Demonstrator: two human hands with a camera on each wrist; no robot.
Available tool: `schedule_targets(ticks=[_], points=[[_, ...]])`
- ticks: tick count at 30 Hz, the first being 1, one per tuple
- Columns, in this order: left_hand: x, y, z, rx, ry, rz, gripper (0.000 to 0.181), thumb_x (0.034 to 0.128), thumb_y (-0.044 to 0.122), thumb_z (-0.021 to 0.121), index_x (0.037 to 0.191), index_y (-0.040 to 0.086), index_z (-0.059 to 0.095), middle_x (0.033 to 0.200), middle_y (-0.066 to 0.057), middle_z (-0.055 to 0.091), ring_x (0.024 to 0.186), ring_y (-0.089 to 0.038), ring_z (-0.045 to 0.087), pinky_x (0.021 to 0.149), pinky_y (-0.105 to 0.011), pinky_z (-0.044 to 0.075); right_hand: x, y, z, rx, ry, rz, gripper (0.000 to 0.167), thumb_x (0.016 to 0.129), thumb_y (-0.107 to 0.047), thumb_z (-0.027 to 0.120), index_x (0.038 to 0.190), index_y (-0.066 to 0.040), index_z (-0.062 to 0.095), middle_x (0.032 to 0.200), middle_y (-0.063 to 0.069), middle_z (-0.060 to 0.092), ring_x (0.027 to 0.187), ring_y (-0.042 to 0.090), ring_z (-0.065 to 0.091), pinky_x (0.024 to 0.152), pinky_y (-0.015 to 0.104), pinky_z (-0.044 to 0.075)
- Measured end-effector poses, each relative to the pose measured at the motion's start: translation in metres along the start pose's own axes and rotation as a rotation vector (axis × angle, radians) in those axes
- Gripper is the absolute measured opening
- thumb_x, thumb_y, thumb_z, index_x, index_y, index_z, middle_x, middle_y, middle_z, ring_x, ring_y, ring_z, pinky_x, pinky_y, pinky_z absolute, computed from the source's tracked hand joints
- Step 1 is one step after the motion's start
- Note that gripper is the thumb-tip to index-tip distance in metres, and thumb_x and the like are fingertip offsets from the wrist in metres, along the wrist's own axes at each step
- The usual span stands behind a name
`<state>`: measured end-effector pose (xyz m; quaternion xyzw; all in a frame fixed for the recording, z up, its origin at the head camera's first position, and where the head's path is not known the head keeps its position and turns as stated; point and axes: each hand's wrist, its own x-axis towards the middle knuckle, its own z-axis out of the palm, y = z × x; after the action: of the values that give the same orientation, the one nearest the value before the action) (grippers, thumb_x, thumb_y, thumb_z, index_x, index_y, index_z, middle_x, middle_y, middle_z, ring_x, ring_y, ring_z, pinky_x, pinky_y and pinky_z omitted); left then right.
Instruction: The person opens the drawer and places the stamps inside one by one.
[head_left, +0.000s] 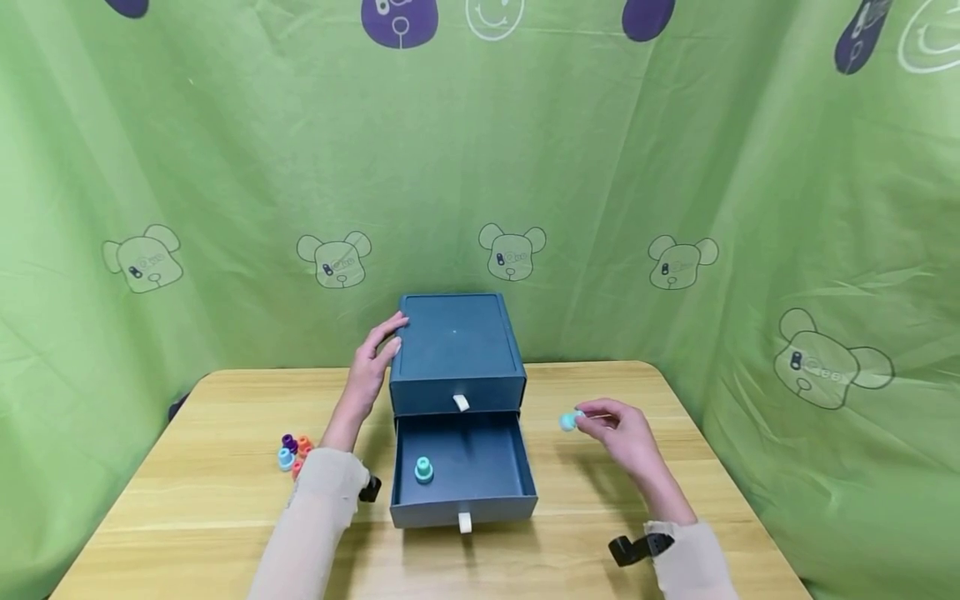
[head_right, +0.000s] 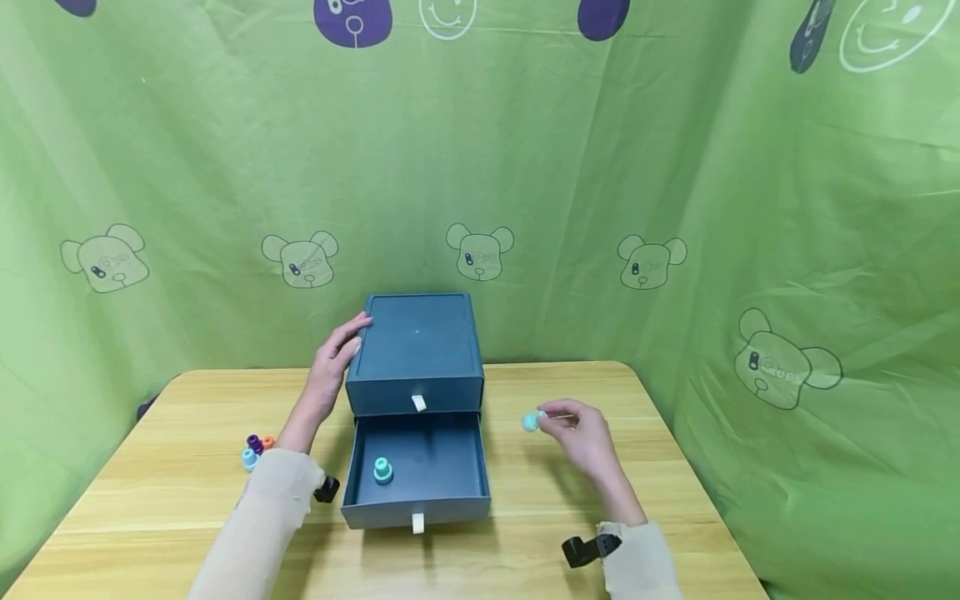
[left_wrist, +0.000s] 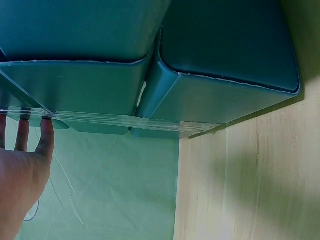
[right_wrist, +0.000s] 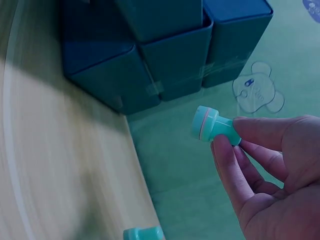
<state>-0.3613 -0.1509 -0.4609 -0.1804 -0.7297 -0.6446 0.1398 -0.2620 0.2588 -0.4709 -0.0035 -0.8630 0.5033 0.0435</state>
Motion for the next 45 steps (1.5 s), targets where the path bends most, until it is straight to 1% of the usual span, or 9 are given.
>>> schedule_targets(ticks=[6, 11, 17, 24, 28, 32, 37, 40, 45], points=[[-0.001, 0.000, 0.000, -0.008, 0.002, -0.007, 0.041, 0.1080, 0.026, 0.053, 0.147, 0.015, 0.058, 0.164, 0.000, 0.043, 0.155, -0.024, 0.033, 0.125, -0.055, 0.025, -0.005, -0.012, 0.003, 0.002, 0.008, -0.040, 0.035, 0.094, -0.024, 0.077, 0.123, -0.004, 0.072, 0.116, 0.014, 0.073, 0.094, 0.013, 0.066, 0.078, 0.024, 0.054], [-0.001, 0.000, 0.001, -0.032, 0.003, 0.007, 0.042, 0.1078, 0.023, 0.053, 0.148, 0.011, 0.056, 0.165, -0.005, 0.042, 0.155, -0.027, 0.031, 0.126, -0.057, 0.022, -0.008, -0.021, 0.007, 0.002, 0.022, -0.064, 0.031, 0.094, -0.020, 0.077, 0.121, -0.004, 0.073, 0.115, 0.015, 0.073, 0.096, 0.016, 0.065, 0.076, 0.024, 0.054], [-0.001, 0.000, 0.002, -0.013, 0.009, 0.003, 0.041, 0.1078, 0.025, 0.053, 0.147, 0.014, 0.058, 0.164, -0.002, 0.043, 0.155, -0.025, 0.033, 0.125, -0.056, 0.024, -0.012, -0.032, 0.011, 0.028, 0.022, -0.081, 0.032, 0.094, -0.020, 0.077, 0.121, -0.003, 0.073, 0.115, 0.015, 0.073, 0.095, 0.014, 0.065, 0.076, 0.023, 0.054], [-0.002, 0.000, 0.003, 0.002, 0.005, -0.007, 0.040, 0.1080, 0.028, 0.052, 0.147, 0.019, 0.059, 0.163, 0.003, 0.044, 0.154, -0.022, 0.033, 0.125, -0.056, 0.024, -0.019, -0.046, 0.014, 0.077, 0.001, -0.107, 0.034, 0.093, -0.017, 0.079, 0.121, 0.000, 0.073, 0.114, 0.016, 0.074, 0.093, 0.010, 0.066, 0.074, 0.022, 0.054], [-0.001, 0.000, 0.002, -0.008, 0.004, 0.004, 0.040, 0.1076, 0.029, 0.053, 0.146, 0.020, 0.059, 0.163, 0.005, 0.045, 0.153, -0.021, 0.034, 0.125, -0.054, 0.026, -0.021, -0.054, 0.018, 0.104, -0.016, -0.126, 0.033, 0.093, -0.017, 0.079, 0.121, -0.001, 0.073, 0.113, 0.015, 0.074, 0.094, 0.013, 0.066, 0.073, 0.022, 0.054], [-0.001, 0.000, 0.000, -0.020, 0.008, 0.001, 0.040, 0.1074, 0.027, 0.053, 0.146, 0.019, 0.059, 0.162, 0.004, 0.045, 0.153, -0.021, 0.034, 0.125, -0.054, 0.025, -0.022, -0.061, 0.023, 0.129, -0.034, -0.141, 0.030, 0.092, -0.017, 0.079, 0.118, -0.002, 0.074, 0.110, 0.016, 0.074, 0.094, 0.017, 0.067, 0.073, 0.022, 0.054], [-0.001, -0.001, 0.000, -0.029, -0.003, -0.012, 0.042, 0.1084, 0.025, 0.052, 0.149, 0.015, 0.057, 0.164, 0.002, 0.042, 0.155, -0.022, 0.031, 0.126, -0.053, 0.023, -0.024, -0.069, 0.030, 0.154, -0.066, -0.146, 0.028, 0.091, -0.016, 0.080, 0.115, -0.002, 0.075, 0.107, 0.016, 0.073, 0.092, 0.016, 0.066, 0.073, 0.023, 0.054], [0.000, 0.000, 0.000, -0.029, -0.009, -0.015, 0.043, 0.1089, 0.022, 0.051, 0.150, 0.012, 0.055, 0.166, -0.001, 0.040, 0.156, -0.024, 0.030, 0.127, -0.054, 0.022, -0.025, -0.074, 0.035, 0.165, -0.086, -0.153, 0.028, 0.091, -0.015, 0.080, 0.115, -0.002, 0.075, 0.106, 0.016, 0.074, 0.091, 0.016, 0.067, 0.072, 0.023, 0.054], [0.001, 0.001, -0.001, -0.027, -0.016, -0.022, 0.043, 0.1090, 0.020, 0.050, 0.150, 0.008, 0.053, 0.167, -0.006, 0.038, 0.157, -0.028, 0.028, 0.127, -0.055, 0.021, -0.024, -0.079, 0.044, 0.168, -0.103, -0.180, 0.025, 0.091, -0.015, 0.080, 0.113, -0.003, 0.076, 0.104, 0.015, 0.075, 0.090, 0.015, 0.068, 0.071, 0.023, 0.053]])
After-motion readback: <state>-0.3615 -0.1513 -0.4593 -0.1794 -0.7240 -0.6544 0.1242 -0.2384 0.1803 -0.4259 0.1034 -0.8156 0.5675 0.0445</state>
